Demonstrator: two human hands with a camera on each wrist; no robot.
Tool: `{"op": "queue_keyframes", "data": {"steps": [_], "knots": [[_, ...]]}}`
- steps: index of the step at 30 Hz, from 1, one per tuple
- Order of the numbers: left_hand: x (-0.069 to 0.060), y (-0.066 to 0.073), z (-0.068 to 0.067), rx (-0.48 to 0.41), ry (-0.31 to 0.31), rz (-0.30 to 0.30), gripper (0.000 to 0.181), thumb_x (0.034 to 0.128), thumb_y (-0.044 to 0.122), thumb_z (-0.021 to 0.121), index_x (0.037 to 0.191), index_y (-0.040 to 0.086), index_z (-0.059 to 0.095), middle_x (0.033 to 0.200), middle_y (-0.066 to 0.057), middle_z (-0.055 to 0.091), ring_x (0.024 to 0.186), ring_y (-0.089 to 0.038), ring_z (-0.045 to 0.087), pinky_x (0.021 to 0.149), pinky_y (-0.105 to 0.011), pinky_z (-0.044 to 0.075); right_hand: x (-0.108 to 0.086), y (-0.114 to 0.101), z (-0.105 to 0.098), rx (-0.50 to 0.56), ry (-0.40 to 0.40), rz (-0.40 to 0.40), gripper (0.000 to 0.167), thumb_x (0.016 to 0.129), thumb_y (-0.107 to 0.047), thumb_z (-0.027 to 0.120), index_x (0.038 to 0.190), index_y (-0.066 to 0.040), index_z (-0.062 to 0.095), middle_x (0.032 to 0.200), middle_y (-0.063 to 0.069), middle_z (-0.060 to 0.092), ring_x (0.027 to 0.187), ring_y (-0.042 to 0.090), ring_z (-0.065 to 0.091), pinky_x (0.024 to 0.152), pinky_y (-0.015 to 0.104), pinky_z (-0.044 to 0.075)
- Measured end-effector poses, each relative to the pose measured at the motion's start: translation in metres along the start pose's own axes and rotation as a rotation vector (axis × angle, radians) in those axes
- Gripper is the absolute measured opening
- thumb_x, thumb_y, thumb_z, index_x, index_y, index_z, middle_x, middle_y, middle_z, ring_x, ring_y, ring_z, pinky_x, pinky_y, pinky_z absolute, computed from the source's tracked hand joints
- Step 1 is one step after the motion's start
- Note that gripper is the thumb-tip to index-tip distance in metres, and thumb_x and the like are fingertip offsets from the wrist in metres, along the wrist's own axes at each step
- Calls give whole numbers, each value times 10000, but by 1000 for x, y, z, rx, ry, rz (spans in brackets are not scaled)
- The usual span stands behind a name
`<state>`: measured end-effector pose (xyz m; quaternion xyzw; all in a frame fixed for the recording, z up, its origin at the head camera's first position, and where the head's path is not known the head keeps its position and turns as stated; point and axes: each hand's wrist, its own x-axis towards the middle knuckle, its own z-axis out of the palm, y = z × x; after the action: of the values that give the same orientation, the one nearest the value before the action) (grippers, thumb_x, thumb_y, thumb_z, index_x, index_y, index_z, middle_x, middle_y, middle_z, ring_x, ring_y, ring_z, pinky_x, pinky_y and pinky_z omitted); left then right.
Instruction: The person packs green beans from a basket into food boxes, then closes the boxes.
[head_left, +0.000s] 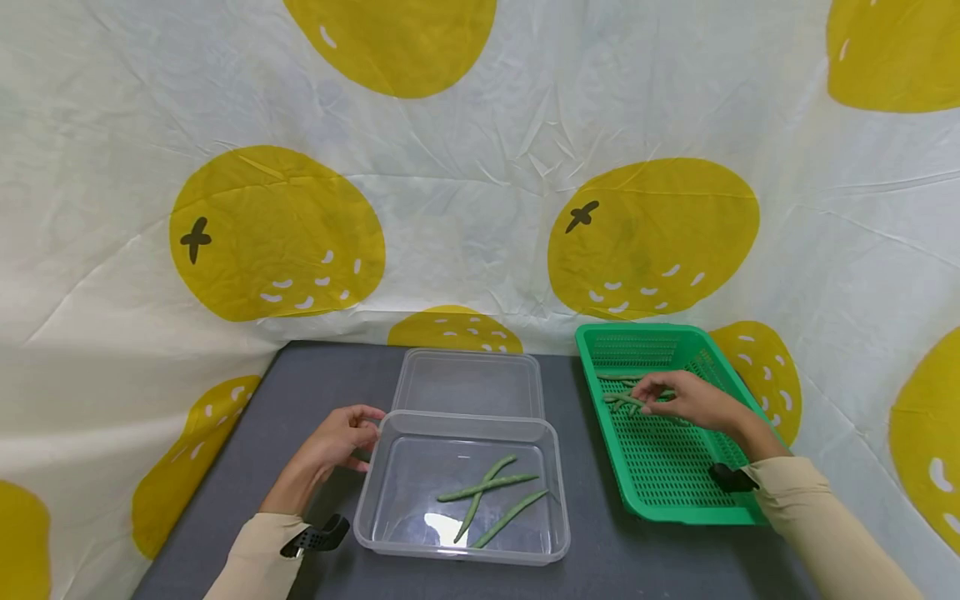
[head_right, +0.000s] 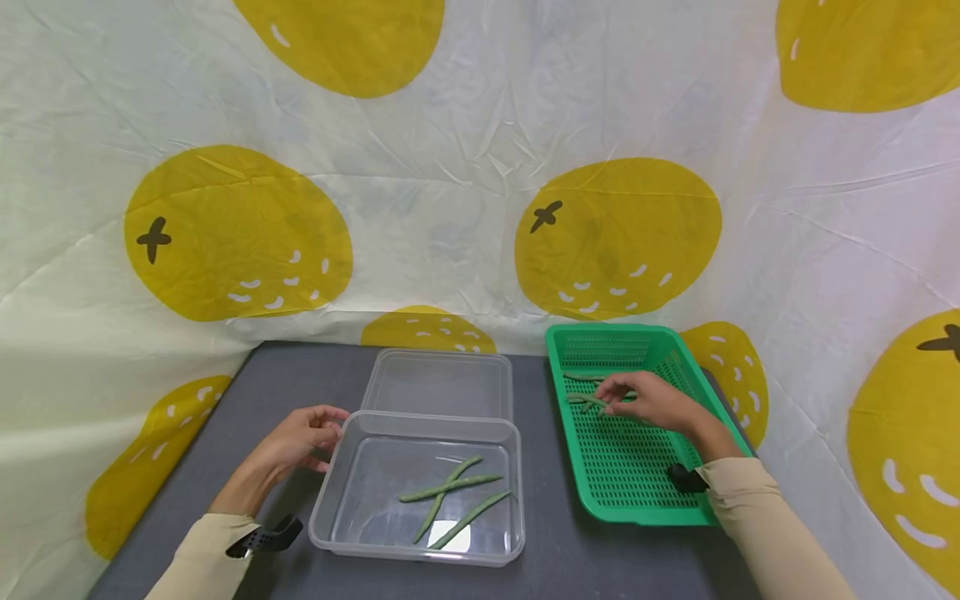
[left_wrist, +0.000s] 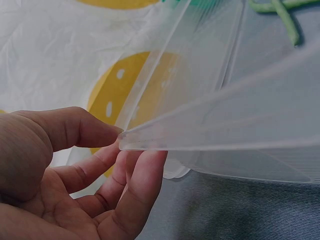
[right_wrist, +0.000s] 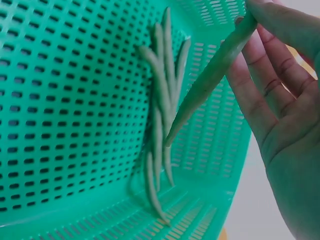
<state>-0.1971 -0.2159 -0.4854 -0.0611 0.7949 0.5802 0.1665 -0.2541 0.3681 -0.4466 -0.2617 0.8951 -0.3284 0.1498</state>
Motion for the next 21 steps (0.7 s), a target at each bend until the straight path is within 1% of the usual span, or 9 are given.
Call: {"op": "queue_keyframes", "data": {"steps": [5,8,13,16,21], "knots": [[-1,-2,1,12,-9,15,385,954,52,584,1327,-42,572,1061,-202,631,840,-248,633,587,-394,601,3,-9,5,-35,18,-52,244,992,-168,656,1219,-81,667,1057,28,692,951,131,655,788,284,554],[-1,-2,1,9,-6,10,388,950,50,588,1328,-37,573,1057,-196,632,840,-246,631,586,-390,600,5,-14,7,-31,20,-65,231,991,-183,659,1206,-100,672,1065,17,696,957,105,662,785,283,556],[-2,-2,2,22,-1,17,391,956,55,585,1334,-41,565,1066,-203,628,842,-242,627,581,-395,598,10,-27,10,-17,16,-116,215,981,-196,677,1181,-117,676,1040,6,709,927,160,678,743,301,562],[-2,-2,2,28,3,26,394,956,58,588,1334,-48,560,1064,-205,626,843,-246,627,572,-399,594,14,-37,12,-14,16,-160,208,967,-183,697,1165,-124,677,1022,9,707,904,181,668,762,311,581],[-3,-1,2,27,3,22,402,953,57,593,1339,-49,556,1068,-207,629,839,-243,628,569,-397,591,20,-52,16,5,6,-206,207,957,-164,708,1157,-125,674,1031,21,697,899,135,658,798,320,595]]}}
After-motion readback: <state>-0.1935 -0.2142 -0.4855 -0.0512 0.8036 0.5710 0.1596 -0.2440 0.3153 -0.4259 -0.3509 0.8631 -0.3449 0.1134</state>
